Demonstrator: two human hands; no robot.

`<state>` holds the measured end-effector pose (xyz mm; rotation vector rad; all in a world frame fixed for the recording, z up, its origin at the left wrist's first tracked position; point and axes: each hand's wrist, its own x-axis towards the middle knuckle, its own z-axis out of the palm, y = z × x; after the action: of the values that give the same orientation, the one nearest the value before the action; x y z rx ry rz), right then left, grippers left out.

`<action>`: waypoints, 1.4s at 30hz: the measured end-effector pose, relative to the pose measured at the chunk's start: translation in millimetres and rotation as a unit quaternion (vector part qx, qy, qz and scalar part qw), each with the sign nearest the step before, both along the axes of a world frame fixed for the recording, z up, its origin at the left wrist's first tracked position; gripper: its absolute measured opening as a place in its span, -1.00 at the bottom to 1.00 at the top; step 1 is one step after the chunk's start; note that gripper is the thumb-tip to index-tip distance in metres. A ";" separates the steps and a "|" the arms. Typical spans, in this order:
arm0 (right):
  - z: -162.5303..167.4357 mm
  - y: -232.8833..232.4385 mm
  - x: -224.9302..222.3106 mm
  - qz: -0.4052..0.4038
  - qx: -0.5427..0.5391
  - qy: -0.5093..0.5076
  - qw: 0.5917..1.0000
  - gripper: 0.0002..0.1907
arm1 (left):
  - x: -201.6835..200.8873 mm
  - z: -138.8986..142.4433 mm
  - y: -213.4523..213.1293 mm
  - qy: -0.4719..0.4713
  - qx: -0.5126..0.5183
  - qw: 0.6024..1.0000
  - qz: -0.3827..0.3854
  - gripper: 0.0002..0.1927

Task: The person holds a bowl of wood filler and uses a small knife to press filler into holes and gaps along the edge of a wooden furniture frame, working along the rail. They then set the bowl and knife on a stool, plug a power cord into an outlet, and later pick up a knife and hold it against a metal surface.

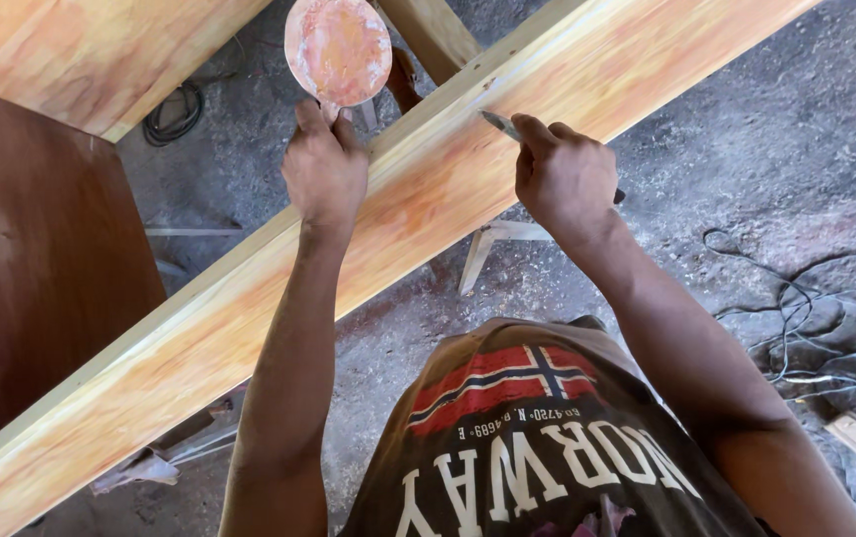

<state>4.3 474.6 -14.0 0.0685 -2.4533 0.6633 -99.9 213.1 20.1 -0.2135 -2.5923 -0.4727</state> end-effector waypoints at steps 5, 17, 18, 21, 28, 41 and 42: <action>-11.5 -2.0 7.2 -0.040 -0.044 0.079 0.995 -0.73 | -1.1 -4.8 -0.9 -0.001 -0.003 1.000 0.000 -0.74; -15.3 19.7 -7.5 -0.045 0.143 0.072 0.986 -0.70 | 1.3 -2.4 -0.3 0.013 0.011 1.000 -0.025 -0.74; -14.8 18.1 -4.9 -0.043 0.131 0.081 0.987 -0.70 | 1.2 -2.0 -0.4 0.002 0.009 1.000 -0.021 -0.74; -11.1 13.0 -5.3 -0.043 0.115 0.102 0.987 -0.71 | 1.5 0.1 -0.6 -0.014 0.004 1.000 -0.014 -0.74; -5.8 13.9 -14.9 -0.127 0.217 0.066 0.966 -0.75 | 2.0 2.6 -0.3 -0.024 0.009 0.999 -0.019 -0.74; -21.2 2.5 -10.2 -0.051 0.076 0.058 0.994 -0.76 | 2.2 3.3 2.2 -0.019 0.014 0.999 -0.023 -0.73; -22.7 1.6 -8.0 -0.032 0.059 0.072 0.995 -0.77 | 2.7 3.8 2.5 -0.024 0.009 1.000 -0.017 -0.73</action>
<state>-3.6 476.2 -36.7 0.0809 -2.3422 0.4685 -97.2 215.5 23.9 -0.2443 -2.6334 -0.5180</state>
